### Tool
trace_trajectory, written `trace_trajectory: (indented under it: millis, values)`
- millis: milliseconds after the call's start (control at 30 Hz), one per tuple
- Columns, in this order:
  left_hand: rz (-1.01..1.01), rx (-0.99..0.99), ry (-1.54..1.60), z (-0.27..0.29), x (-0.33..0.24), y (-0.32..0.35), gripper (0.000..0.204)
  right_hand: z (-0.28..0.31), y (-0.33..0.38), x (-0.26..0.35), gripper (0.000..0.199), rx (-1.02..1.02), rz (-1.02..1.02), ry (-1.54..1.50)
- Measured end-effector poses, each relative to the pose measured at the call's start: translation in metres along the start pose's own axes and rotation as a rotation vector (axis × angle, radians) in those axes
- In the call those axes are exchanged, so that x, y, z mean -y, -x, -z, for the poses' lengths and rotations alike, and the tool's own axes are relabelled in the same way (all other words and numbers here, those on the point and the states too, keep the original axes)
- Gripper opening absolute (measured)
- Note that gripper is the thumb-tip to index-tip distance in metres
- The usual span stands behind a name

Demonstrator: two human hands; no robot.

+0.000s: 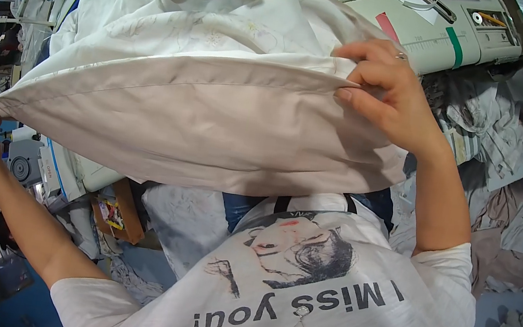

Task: Sewing white pillowcases using an industrial sewing machine.

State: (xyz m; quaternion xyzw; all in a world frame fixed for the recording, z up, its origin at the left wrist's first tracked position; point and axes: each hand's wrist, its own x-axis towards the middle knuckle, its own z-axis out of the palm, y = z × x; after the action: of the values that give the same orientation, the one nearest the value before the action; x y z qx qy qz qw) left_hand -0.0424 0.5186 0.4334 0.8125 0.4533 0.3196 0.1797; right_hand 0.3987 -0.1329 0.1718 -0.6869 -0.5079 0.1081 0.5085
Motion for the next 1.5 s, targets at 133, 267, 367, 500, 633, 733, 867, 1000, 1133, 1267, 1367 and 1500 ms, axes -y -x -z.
trace_trajectory:
  millis: [133,267,367,500,633,733,867,1000,1133,1267,1367,1500]
  values:
    - [0.042,0.006,-0.016,0.01,0.018,0.001,0.022,0.013,-0.007,0.009,0.016,0.151,-0.173,-0.07]
    - [0.058,-0.004,0.024,0.013,0.032,0.011,0.022,0.038,0.006,0.031,0.014,0.117,-0.163,-0.214]
    - [0.101,-0.023,0.081,0.017,0.043,0.02,0.022,0.042,0.012,0.029,0.014,0.097,-0.16,-0.214]
    - [0.146,-0.051,0.11,0.019,0.065,0.028,0.021,0.041,0.018,0.025,0.01,0.041,-0.153,-0.198]
    - [0.116,-0.017,0.029,0.025,0.079,0.03,0.022,0.04,0.019,0.027,0.009,-0.047,-0.085,-0.119]
    - [0.081,-0.015,-0.018,0.029,0.087,0.032,0.022,0.039,0.02,0.024,0.009,-0.037,-0.077,-0.127]
    - [0.064,-0.025,-0.062,0.024,0.09,0.032,0.024,0.038,0.022,0.023,0.009,-0.038,-0.093,-0.105]
    - [0.074,-0.046,-0.091,0.017,0.091,0.034,0.025,0.039,0.025,0.021,0.011,-0.04,-0.111,-0.101]
    - [0.088,-0.058,-0.109,0.019,0.098,0.032,0.026,0.04,0.025,0.018,0.012,-0.043,-0.114,-0.094]
    - [0.097,-0.04,-0.131,0.027,0.109,0.026,0.026,0.038,0.025,0.013,0.013,-0.052,-0.13,-0.115]
    - [0.099,-0.052,-0.137,0.029,0.115,0.022,0.026,0.035,0.025,0.01,0.014,-0.055,-0.181,-0.175]
    - [0.106,-0.017,-0.109,-0.002,0.121,0.019,0.025,0.033,0.023,0.006,0.018,-0.062,-0.256,-0.204]
